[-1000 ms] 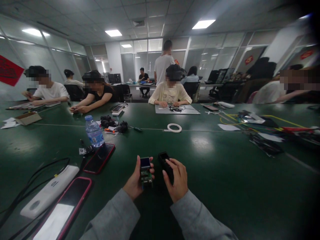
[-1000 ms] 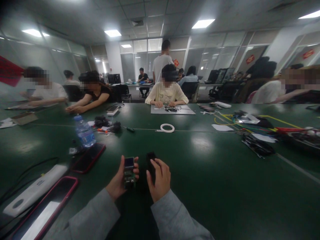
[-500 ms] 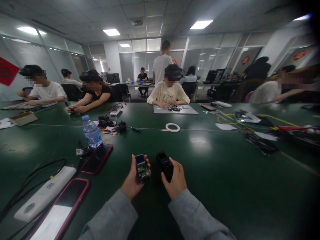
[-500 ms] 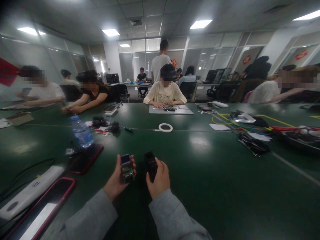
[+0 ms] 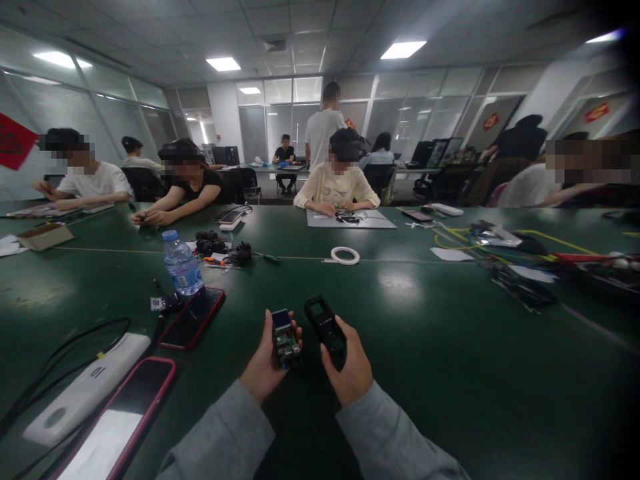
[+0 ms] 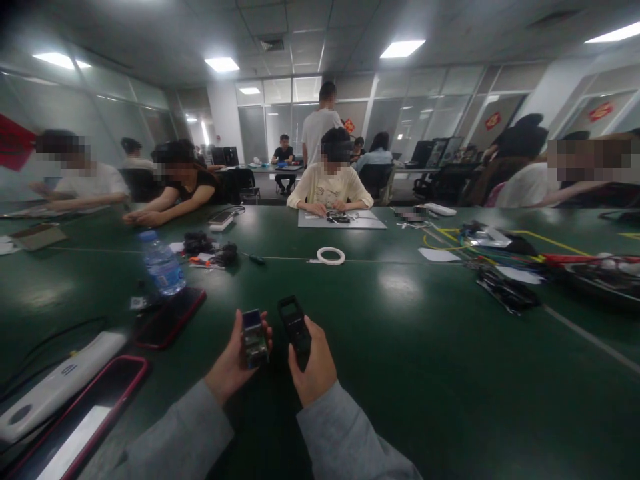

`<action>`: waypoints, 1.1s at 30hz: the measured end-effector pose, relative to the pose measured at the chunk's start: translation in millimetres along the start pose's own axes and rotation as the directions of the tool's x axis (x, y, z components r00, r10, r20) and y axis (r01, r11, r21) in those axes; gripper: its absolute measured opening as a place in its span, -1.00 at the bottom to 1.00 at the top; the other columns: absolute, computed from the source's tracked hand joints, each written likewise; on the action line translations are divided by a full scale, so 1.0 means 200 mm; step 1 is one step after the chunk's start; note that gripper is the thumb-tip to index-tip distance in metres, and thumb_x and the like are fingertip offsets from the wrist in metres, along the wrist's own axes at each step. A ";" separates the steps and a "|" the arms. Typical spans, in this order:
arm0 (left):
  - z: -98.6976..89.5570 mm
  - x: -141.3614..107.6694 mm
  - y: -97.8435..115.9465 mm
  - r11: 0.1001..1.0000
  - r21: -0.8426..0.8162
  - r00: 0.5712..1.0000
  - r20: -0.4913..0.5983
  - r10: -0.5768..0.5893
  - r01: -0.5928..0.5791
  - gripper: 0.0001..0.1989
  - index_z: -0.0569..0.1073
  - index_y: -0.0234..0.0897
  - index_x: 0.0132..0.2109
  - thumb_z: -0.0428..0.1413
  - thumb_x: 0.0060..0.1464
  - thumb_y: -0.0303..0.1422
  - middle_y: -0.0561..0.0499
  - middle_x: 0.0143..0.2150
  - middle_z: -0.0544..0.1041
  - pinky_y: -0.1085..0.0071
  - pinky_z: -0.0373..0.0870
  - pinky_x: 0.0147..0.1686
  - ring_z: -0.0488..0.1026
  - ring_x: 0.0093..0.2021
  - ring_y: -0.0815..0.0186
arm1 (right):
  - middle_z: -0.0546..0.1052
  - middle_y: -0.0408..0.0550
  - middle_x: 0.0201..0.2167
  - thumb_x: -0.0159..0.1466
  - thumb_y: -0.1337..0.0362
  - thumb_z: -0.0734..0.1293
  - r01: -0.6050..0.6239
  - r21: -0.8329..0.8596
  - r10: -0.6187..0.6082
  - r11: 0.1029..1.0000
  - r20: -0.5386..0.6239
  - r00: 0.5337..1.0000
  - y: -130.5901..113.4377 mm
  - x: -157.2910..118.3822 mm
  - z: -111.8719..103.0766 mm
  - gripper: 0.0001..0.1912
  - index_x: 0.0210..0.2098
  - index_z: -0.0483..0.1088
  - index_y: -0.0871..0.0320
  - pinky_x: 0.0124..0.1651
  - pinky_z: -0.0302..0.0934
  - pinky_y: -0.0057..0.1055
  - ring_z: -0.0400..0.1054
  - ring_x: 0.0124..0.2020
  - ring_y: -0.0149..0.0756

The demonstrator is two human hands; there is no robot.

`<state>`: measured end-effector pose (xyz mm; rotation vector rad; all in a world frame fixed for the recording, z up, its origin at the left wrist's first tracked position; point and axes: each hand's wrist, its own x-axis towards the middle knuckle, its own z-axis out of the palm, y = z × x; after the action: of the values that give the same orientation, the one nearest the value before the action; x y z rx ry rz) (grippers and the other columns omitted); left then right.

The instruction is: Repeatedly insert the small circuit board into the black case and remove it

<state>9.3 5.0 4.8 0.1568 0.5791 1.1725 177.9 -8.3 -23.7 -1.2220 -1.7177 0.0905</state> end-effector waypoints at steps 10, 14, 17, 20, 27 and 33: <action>-0.01 0.00 0.00 1.000 0.020 0.999 0.037 0.011 -0.012 -0.49 0.36 -0.30 0.00 0.08 -0.01 -0.05 0.01 -0.31 0.44 0.42 0.40 -0.30 0.44 -0.33 0.37 | 0.26 0.10 0.02 0.21 0.27 0.22 0.022 -0.002 -0.022 1.000 0.001 1.000 0.00 0.00 0.00 -0.43 0.18 0.01 0.23 0.08 0.21 -0.16 0.21 0.04 -0.17; -0.01 0.00 0.00 1.000 0.012 1.000 -0.002 0.012 -0.012 -0.50 0.39 -0.31 -0.02 0.08 -0.01 -0.05 -0.04 -0.24 0.48 0.35 0.40 -0.19 0.45 -0.19 0.26 | 0.25 0.11 0.04 0.21 0.28 0.24 0.074 0.018 -0.074 0.997 0.002 0.997 -0.02 0.00 0.00 -0.42 0.18 0.00 0.22 0.08 0.21 -0.16 0.19 0.05 -0.16; -0.02 0.01 0.00 1.000 -0.013 0.999 0.039 0.011 -0.010 -0.51 0.40 -0.33 -0.03 0.05 0.01 -0.04 -0.09 -0.10 0.47 0.33 0.38 -0.11 0.43 -0.09 0.22 | 0.25 0.11 0.04 0.22 0.28 0.24 0.100 0.042 -0.099 0.994 -0.018 0.995 -0.02 0.00 0.00 -0.43 0.18 0.02 0.23 0.09 0.20 -0.15 0.18 0.07 -0.15; -0.02 0.01 0.00 1.000 -0.006 0.998 0.063 0.023 -0.022 -0.50 0.39 -0.33 -0.03 0.03 0.03 -0.03 -0.12 0.00 0.44 0.29 0.36 -0.06 0.39 -0.01 0.19 | 0.25 0.09 0.05 0.23 0.29 0.24 0.107 0.043 -0.105 0.993 -0.037 0.994 -0.03 0.01 0.00 -0.46 0.17 0.05 0.20 0.10 0.19 -0.16 0.18 0.07 -0.16; -0.02 0.02 0.00 0.999 -0.020 0.996 0.082 0.027 -0.026 -0.52 0.40 -0.33 -0.05 0.01 0.05 -0.03 -0.15 0.05 0.41 0.20 0.30 0.01 0.35 0.05 0.14 | 0.22 0.04 0.11 0.24 0.31 0.24 0.151 0.012 -0.150 0.988 -0.045 0.988 -0.04 0.01 -0.01 -0.49 0.17 0.11 0.14 0.13 0.18 -0.20 0.15 0.11 -0.18; -0.01 0.01 -0.02 1.000 -0.001 0.988 0.153 -0.009 0.009 -0.45 0.38 -0.32 -0.01 -0.05 0.05 0.02 -0.15 0.01 0.43 0.23 0.31 -0.01 0.38 0.01 0.16 | 0.19 0.05 0.13 0.26 0.27 0.24 0.171 0.009 -0.170 0.985 -0.013 0.985 -0.05 0.01 -0.01 -0.48 0.20 0.09 0.14 0.12 0.21 -0.22 0.15 0.12 -0.17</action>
<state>12.4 4.1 1.6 0.2406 0.4436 1.1414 172.1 -13.2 -15.6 -1.0608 -1.8012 -0.0107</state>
